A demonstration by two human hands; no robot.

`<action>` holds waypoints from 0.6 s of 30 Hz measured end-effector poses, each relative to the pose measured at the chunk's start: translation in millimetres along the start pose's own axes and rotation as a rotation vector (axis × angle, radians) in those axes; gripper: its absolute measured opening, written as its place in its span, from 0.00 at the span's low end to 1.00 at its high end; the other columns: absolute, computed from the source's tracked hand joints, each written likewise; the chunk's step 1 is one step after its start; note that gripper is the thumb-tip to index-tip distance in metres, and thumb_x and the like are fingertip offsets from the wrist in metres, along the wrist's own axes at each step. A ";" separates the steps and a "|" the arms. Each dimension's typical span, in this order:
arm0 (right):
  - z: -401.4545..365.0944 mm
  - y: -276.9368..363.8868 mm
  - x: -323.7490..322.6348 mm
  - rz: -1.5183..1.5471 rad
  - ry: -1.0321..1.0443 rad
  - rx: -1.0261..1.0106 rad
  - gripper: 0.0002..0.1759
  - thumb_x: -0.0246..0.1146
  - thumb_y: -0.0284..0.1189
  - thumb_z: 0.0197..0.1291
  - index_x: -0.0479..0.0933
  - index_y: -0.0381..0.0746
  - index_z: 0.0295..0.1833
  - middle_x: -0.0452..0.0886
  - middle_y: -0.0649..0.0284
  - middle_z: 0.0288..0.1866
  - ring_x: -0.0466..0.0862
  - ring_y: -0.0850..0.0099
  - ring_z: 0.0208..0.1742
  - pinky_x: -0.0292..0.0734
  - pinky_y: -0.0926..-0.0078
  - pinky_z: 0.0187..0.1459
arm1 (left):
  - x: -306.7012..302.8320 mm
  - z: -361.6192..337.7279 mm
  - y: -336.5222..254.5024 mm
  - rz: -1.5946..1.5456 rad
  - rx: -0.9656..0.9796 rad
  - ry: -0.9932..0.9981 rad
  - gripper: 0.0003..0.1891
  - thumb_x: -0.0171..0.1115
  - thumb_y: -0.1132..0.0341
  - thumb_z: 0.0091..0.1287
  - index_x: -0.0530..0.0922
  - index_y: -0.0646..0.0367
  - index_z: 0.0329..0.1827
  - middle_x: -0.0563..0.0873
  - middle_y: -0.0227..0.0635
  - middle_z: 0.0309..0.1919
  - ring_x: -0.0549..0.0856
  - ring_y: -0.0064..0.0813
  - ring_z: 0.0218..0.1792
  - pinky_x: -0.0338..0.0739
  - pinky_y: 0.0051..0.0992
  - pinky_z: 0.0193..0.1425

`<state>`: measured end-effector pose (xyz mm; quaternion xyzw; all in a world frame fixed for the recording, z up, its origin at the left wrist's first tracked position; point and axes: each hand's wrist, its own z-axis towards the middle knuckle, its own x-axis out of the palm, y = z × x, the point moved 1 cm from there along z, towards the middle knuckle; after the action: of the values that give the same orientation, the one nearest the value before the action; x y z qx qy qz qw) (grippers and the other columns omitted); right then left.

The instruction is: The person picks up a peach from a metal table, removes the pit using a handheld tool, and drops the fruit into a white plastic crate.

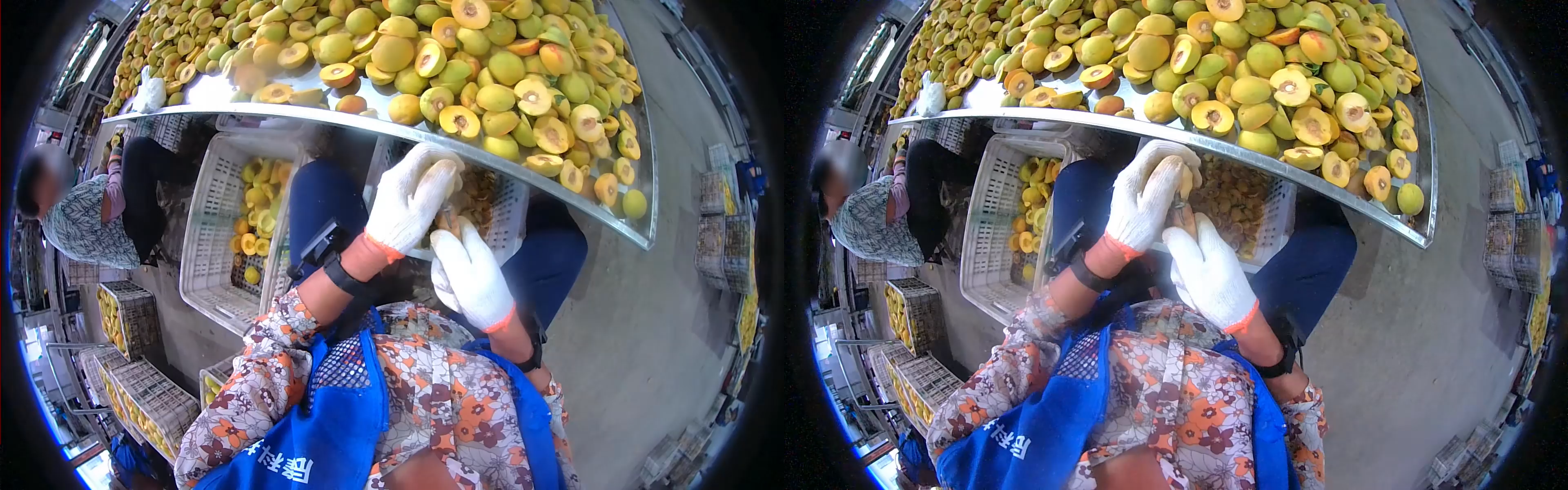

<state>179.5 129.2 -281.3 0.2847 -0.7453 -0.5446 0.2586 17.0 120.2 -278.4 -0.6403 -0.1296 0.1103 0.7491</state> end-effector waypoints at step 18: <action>-4.7 -8.3 -4.3 1.001 0.517 0.431 0.16 0.53 0.43 0.82 0.73 0.41 0.47 0.64 0.72 0.20 0.56 0.83 0.10 0.53 0.83 0.13 | -19.6 7.9 15.6 -0.123 -0.012 0.352 0.25 0.44 0.49 0.85 0.81 0.62 0.45 0.86 0.36 0.33 0.83 0.23 0.32 0.79 0.25 0.40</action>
<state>186.9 127.0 -288.2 0.0685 -0.7953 -0.1067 0.5928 -4.1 123.5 -293.6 -0.6451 -0.0361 -0.0500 0.7616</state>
